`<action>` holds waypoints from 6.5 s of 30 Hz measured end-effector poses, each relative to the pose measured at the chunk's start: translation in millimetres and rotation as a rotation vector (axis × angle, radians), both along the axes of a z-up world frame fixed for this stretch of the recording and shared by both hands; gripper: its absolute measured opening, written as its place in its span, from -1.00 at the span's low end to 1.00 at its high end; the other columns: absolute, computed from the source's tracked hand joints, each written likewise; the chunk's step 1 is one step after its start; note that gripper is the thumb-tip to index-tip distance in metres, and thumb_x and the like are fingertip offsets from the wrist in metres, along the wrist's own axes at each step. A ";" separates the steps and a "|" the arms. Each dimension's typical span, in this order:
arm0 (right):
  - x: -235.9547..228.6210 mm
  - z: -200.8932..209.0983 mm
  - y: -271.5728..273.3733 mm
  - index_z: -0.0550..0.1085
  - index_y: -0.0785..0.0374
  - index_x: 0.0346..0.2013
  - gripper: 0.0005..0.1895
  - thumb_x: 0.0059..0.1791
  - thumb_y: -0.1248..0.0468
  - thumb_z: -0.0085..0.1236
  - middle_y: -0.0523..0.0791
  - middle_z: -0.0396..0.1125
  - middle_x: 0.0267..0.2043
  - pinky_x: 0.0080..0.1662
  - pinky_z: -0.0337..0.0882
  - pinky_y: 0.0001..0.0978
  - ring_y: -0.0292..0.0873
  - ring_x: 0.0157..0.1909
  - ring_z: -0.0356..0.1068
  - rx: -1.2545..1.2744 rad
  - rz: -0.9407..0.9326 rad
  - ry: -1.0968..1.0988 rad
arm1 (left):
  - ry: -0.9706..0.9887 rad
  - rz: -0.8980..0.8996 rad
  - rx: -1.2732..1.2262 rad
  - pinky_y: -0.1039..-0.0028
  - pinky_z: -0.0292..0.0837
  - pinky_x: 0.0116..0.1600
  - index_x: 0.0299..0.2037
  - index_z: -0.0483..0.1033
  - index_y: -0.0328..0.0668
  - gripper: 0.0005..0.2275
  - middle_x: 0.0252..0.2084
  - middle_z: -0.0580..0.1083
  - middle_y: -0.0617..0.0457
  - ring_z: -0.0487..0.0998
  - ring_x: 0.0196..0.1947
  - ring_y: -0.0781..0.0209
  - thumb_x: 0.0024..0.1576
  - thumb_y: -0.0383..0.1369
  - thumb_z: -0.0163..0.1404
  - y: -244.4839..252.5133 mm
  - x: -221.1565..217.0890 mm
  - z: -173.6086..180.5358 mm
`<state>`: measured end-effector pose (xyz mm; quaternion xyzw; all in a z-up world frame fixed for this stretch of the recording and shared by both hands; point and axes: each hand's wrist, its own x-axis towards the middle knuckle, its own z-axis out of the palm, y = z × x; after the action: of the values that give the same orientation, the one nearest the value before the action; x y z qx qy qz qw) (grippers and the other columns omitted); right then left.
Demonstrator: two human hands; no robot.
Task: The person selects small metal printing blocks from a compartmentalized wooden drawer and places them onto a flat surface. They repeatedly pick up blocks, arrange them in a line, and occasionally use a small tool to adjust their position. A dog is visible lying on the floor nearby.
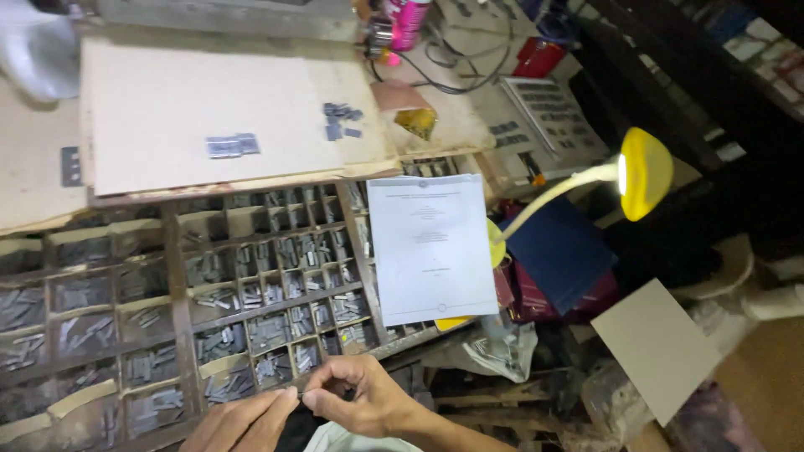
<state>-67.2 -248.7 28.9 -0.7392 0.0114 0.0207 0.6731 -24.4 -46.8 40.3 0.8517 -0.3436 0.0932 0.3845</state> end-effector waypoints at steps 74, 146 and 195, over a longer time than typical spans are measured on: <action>11.8 -3.2 18.8 0.59 0.27 -0.06 -0.82 0.05 0.41 0.18 -0.04 0.43 -0.10 -0.04 0.53 -0.52 -0.21 -0.07 0.44 -0.053 -0.211 -0.512 | -0.446 0.119 -0.450 0.40 0.70 -0.13 -0.03 0.62 -0.32 -0.73 -0.14 0.62 -0.06 0.70 -0.23 0.13 0.07 -0.59 0.32 -38.9 12.2 -38.1; 51.1 7.2 -159.0 0.59 0.28 -0.13 -0.85 0.08 0.31 0.11 -0.06 0.46 -0.12 -0.11 0.56 -0.48 -0.21 -0.07 0.47 -0.353 -0.933 -0.507 | -0.122 -0.254 -0.607 0.55 0.67 -0.19 -0.25 0.68 -0.16 -0.90 -0.28 0.64 0.07 0.70 -0.30 0.25 0.07 -0.50 0.28 -275.3 99.1 -5.5; 47.9 -5.2 -154.2 0.60 0.26 -0.04 -0.77 0.09 0.27 0.08 -0.06 0.45 -0.07 -0.30 0.50 -0.55 -0.28 -0.21 0.43 -0.326 -0.894 -0.383 | -0.142 -0.249 -0.610 0.54 0.67 -0.22 -0.28 0.67 -0.23 -0.90 -0.31 0.63 0.03 0.68 -0.36 0.23 0.05 -0.56 0.28 -273.0 99.6 -21.6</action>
<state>-19.3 -403.0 23.7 -0.7479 0.2059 -0.4070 0.4823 75.2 -319.8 18.7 0.6403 -0.4274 0.2031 0.6051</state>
